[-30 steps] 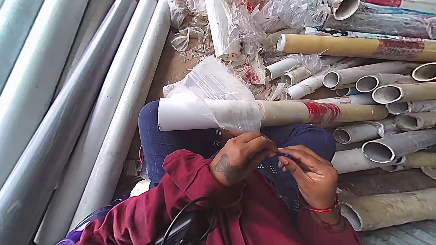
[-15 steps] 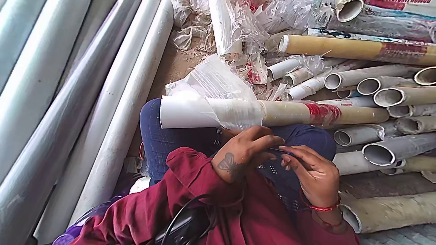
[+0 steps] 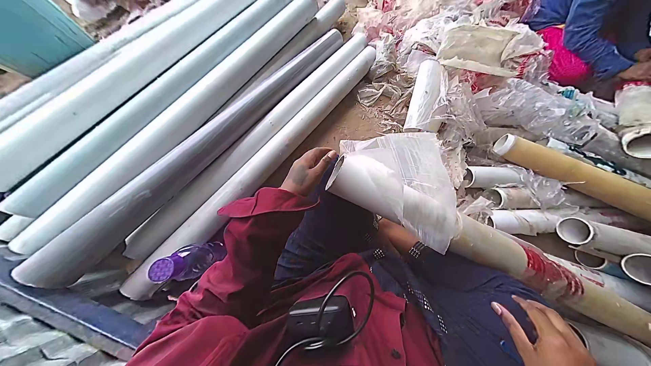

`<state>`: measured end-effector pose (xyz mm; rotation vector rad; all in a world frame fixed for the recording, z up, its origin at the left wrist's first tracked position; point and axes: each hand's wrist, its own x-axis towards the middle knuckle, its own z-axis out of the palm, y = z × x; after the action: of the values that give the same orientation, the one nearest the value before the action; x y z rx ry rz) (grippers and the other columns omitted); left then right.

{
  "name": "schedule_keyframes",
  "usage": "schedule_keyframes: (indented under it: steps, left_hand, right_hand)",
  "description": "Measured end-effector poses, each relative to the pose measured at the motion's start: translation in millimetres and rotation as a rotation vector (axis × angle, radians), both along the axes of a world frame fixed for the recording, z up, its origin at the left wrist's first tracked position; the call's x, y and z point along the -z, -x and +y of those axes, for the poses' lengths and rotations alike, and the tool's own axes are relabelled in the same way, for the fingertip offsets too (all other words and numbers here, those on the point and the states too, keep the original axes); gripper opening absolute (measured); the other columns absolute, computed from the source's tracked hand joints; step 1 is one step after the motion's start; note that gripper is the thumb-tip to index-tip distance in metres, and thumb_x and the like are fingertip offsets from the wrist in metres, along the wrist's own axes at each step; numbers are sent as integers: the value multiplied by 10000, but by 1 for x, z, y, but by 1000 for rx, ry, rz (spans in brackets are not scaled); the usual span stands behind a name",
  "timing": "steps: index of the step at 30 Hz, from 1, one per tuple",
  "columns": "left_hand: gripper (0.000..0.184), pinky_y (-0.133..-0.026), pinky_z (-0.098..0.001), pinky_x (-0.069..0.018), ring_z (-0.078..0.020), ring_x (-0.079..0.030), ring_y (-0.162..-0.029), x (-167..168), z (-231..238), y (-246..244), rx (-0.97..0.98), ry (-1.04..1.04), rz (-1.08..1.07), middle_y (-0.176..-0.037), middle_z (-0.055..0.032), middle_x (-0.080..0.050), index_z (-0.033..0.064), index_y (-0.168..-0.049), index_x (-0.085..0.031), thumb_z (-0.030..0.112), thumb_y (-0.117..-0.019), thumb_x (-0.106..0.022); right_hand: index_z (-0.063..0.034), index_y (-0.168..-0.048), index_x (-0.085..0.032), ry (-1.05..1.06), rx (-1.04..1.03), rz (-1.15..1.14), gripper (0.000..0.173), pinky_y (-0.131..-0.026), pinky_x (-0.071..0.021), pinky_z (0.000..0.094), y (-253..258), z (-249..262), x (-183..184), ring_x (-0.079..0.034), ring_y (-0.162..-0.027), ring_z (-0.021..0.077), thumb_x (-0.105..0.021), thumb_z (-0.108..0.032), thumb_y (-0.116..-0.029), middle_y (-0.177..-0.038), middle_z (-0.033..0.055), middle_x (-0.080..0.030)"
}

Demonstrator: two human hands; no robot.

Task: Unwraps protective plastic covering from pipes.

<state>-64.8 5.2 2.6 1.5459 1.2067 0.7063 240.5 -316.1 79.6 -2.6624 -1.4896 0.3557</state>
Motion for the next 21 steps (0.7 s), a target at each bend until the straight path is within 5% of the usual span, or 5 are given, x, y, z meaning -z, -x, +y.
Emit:
schedule_keyframes:
  steps: [4,9,12,15,21]
  left_hand:
    - [547,-804,-508,-505,-271,-649,-853,9,-8,-29,34,42,87,-879,-177,-665,-31,-967,-671,433,-1104,-415]
    - [457,-995,-552,-471,-370,-669,-1079,-13,-20,-52,12,153,120,-1104,-272,-690,-81,-1259,-624,328,-1078,-531]
    - [415,-887,-476,-511,-277,-687,-931,4,-29,-47,-48,5,21,-967,-215,-701,-89,-1147,-658,299,-1064,-536]
    - [404,-829,-443,-521,-244,-685,-858,11,-36,-49,-95,-48,-4,-899,-186,-699,-88,-1093,-674,293,-1049,-545]
    - [298,-760,-227,-485,-29,-594,-800,12,-17,-31,-2,117,-210,-905,-38,-619,-20,-1096,-608,208,-1097,-415]
  right_hand:
    - [62,-1120,-732,-576,-273,4,515,-660,-579,367,33,119,14,-704,-765,272,-587,-415,-987,-949,203,-730]
    - [57,-1437,-525,-141,-109,357,692,-1022,-483,550,105,251,10,-652,-1190,405,-706,-422,-972,-1263,260,-678]
    - [53,-1148,-725,-231,-6,416,326,-906,-510,523,110,265,25,-700,-982,361,-645,-240,-1029,-1006,239,-735]
    - [48,-885,-755,-554,-16,386,262,-731,-514,446,101,259,55,-682,-729,232,-678,-181,-988,-770,159,-719]
    - [66,-903,-759,-908,10,568,181,-743,-534,166,100,255,87,-683,-735,-13,-637,-52,-964,-794,73,-758]
